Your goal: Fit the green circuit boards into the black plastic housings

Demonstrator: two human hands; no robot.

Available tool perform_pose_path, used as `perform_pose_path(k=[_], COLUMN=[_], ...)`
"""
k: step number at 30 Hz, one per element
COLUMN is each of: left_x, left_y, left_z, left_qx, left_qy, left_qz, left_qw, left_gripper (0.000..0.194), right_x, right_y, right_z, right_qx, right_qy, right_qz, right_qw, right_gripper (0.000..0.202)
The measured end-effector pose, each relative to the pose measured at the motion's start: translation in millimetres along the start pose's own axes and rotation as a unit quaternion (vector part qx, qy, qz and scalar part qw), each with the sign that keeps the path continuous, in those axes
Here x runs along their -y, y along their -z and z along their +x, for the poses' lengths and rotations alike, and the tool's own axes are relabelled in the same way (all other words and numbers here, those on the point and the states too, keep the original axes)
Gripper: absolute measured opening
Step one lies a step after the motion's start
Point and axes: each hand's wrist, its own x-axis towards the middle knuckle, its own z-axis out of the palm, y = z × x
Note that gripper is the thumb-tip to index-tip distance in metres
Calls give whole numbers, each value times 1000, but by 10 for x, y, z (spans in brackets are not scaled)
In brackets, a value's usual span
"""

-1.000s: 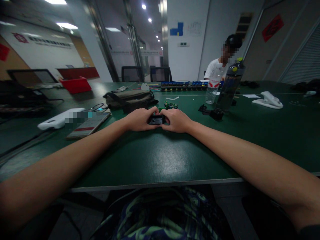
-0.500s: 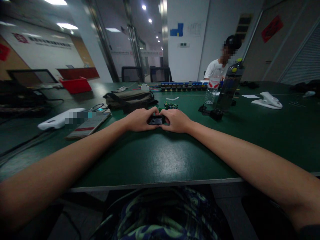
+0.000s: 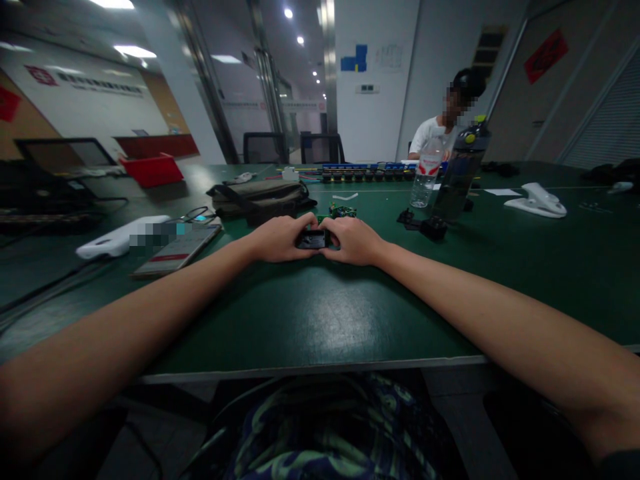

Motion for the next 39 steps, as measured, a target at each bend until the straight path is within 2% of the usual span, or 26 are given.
perform_pose_path(k=[39], left_x=[-18], left_y=[24], left_z=[-9], left_qx=[10], left_qy=[6], left_qz=[-1], left_qw=[1000], left_gripper=[51], right_x=[9], right_y=[9], right_z=[1], right_qx=[6], right_qy=[-3], right_qz=[0], right_qw=[1000], right_gripper=[28])
